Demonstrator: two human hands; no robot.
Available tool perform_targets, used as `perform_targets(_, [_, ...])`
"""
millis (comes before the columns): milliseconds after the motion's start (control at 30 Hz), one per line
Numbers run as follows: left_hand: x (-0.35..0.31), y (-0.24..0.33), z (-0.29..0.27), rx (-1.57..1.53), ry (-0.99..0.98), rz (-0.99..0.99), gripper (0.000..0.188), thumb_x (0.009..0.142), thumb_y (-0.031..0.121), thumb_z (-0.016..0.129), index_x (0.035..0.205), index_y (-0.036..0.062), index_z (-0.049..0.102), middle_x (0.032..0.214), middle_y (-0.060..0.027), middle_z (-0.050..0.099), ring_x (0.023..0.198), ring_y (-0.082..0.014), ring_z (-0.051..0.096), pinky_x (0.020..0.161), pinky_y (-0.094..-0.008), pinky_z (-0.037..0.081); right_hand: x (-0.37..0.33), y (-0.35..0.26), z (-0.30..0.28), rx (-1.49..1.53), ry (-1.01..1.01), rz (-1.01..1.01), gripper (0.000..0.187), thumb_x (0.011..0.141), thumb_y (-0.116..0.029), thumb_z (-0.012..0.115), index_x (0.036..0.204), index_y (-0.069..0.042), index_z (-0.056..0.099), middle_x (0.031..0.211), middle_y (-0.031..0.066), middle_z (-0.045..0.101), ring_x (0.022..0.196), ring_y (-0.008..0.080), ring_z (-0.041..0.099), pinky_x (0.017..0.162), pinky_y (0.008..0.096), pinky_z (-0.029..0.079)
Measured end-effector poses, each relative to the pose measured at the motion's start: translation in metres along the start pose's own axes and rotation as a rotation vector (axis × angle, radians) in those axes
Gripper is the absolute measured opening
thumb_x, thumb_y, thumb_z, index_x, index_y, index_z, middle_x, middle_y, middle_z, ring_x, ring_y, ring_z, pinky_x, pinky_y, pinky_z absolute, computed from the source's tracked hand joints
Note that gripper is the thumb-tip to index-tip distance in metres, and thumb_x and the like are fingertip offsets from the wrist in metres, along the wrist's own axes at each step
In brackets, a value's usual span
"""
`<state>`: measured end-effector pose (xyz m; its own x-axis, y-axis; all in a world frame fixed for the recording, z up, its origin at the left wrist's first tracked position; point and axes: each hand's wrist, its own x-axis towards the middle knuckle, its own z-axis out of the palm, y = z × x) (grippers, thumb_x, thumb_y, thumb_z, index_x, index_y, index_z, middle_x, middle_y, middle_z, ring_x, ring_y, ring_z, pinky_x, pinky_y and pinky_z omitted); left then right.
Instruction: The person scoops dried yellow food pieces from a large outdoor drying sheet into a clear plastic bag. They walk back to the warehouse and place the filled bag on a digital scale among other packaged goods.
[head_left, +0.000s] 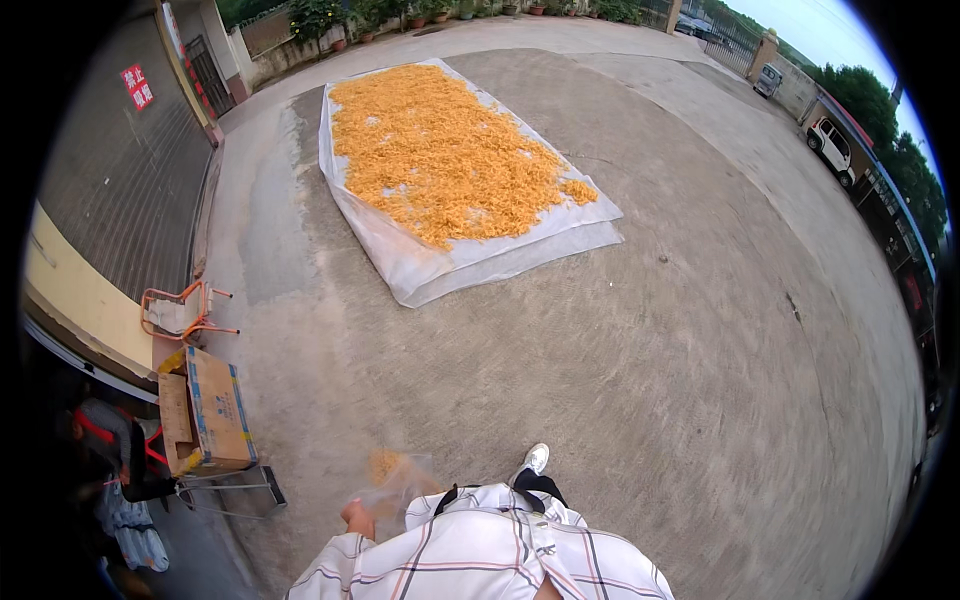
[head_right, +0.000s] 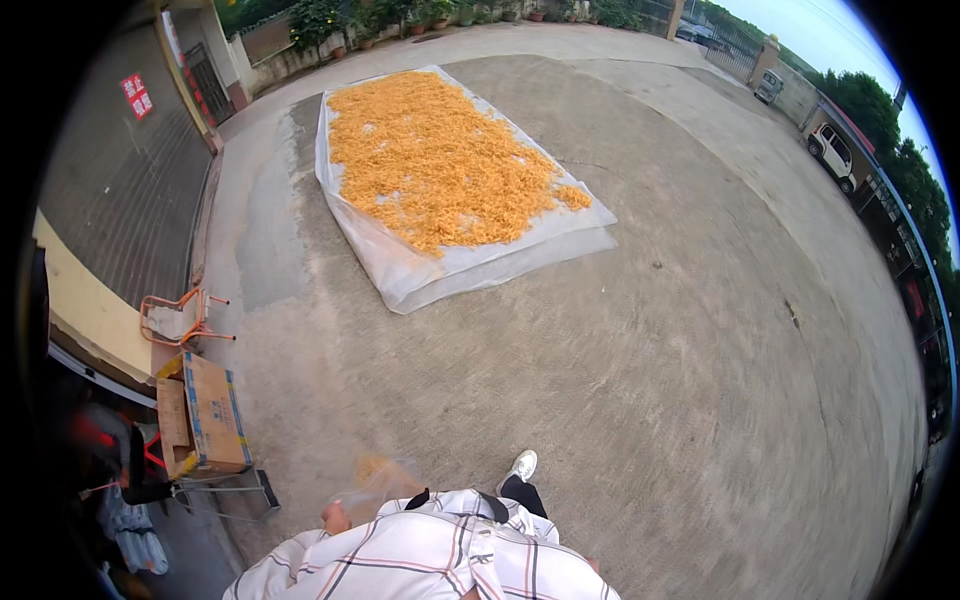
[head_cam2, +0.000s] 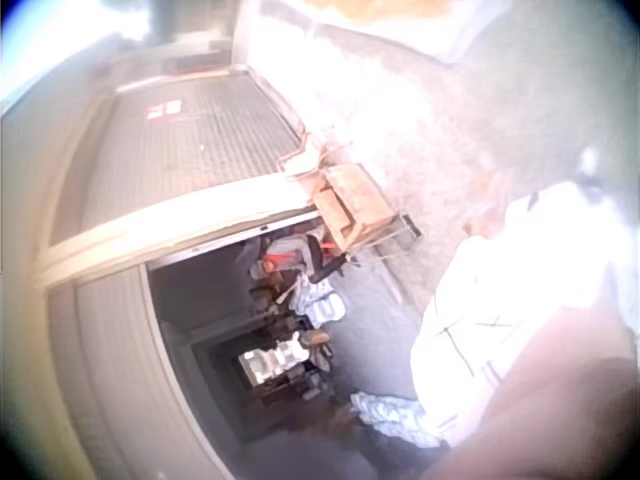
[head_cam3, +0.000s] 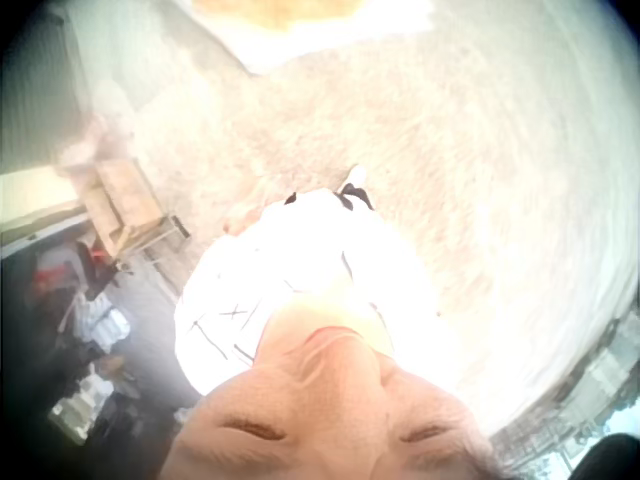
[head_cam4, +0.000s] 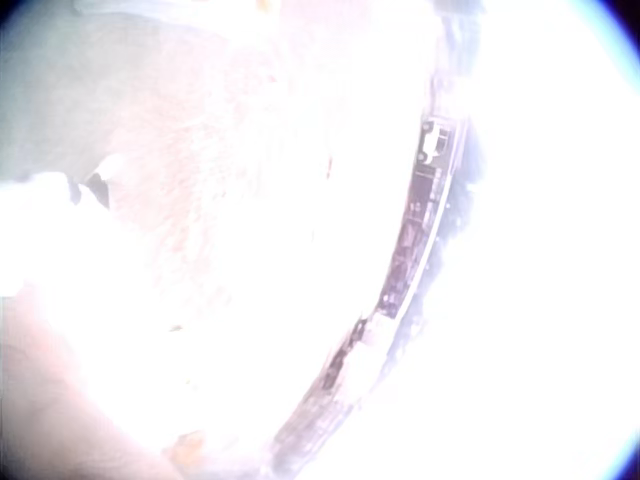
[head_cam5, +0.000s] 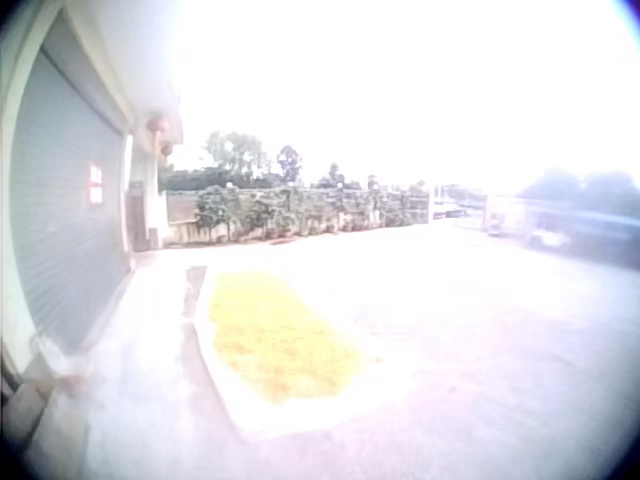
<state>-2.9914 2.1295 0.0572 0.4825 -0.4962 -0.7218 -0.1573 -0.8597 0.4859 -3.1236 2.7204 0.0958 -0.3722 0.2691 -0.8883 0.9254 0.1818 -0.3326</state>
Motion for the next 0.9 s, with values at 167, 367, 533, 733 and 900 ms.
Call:
perform_targets(167, [-0.039,-0.011,0.057,-0.152,-0.023,0.100,0.019,0.070,0.011,0.064,0.085,0.0049,0.055,0.086,-0.0067,0.055,0.074,-0.0225,0.053,0.067,-0.0364,0.044,0.090,-0.160,-0.024,0.019,-0.022,-0.201,0.028,0.081,-0.002,0.044,0.107,-0.001,0.053,0.083,0.0130,0.062,0.068,0.0198,0.063,0.054,0.0291,0.052])
perform_targets(367, [-0.110,0.018,0.145,-0.291,-0.081,0.204,0.019,0.066,0.004,0.065,0.067,0.0107,0.047,0.063,0.0001,0.041,0.056,-0.0176,0.043,0.052,-0.0337,0.038,0.110,-0.341,-0.037,-0.090,-0.056,-0.445,0.028,0.081,-0.003,0.044,0.108,-0.001,0.052,0.084,0.0105,0.062,0.069,0.0169,0.062,0.058,0.0279,0.051])
perform_targets(533, [-0.154,0.070,0.197,-0.236,-0.133,0.223,0.026,0.065,0.003,0.063,0.089,-0.0018,0.054,0.084,-0.0078,0.055,0.069,-0.0212,0.052,0.064,-0.0369,0.043,0.176,-0.392,-0.054,-0.364,-0.095,-0.529,0.028,0.081,-0.003,0.046,0.108,-0.003,0.052,0.083,0.0099,0.062,0.066,0.0161,0.062,0.054,0.0277,0.050])
perform_targets(733, [-0.177,0.077,0.299,-0.112,-0.166,0.334,0.020,0.065,0.002,0.063,0.083,0.0002,0.054,0.076,-0.0058,0.052,0.064,-0.0187,0.049,0.060,-0.0361,0.041,0.214,-0.400,-0.075,-0.207,0.001,-0.240,0.028,0.079,-0.002,0.047,0.106,-0.001,0.054,0.081,0.0114,0.063,0.064,0.0190,0.064,0.052,0.0296,0.051])
perform_targets(900, [-0.224,0.054,0.400,-0.123,-0.150,0.308,0.023,0.065,0.003,0.063,0.086,-0.0019,0.055,0.084,-0.0101,0.056,0.071,-0.0248,0.053,0.064,-0.0365,0.043,0.227,-0.397,-0.090,0.027,-0.041,-0.021,0.030,0.079,-0.001,0.045,0.109,0.001,0.049,0.083,0.0136,0.062,0.065,0.0245,0.064,0.054,0.0333,0.053])
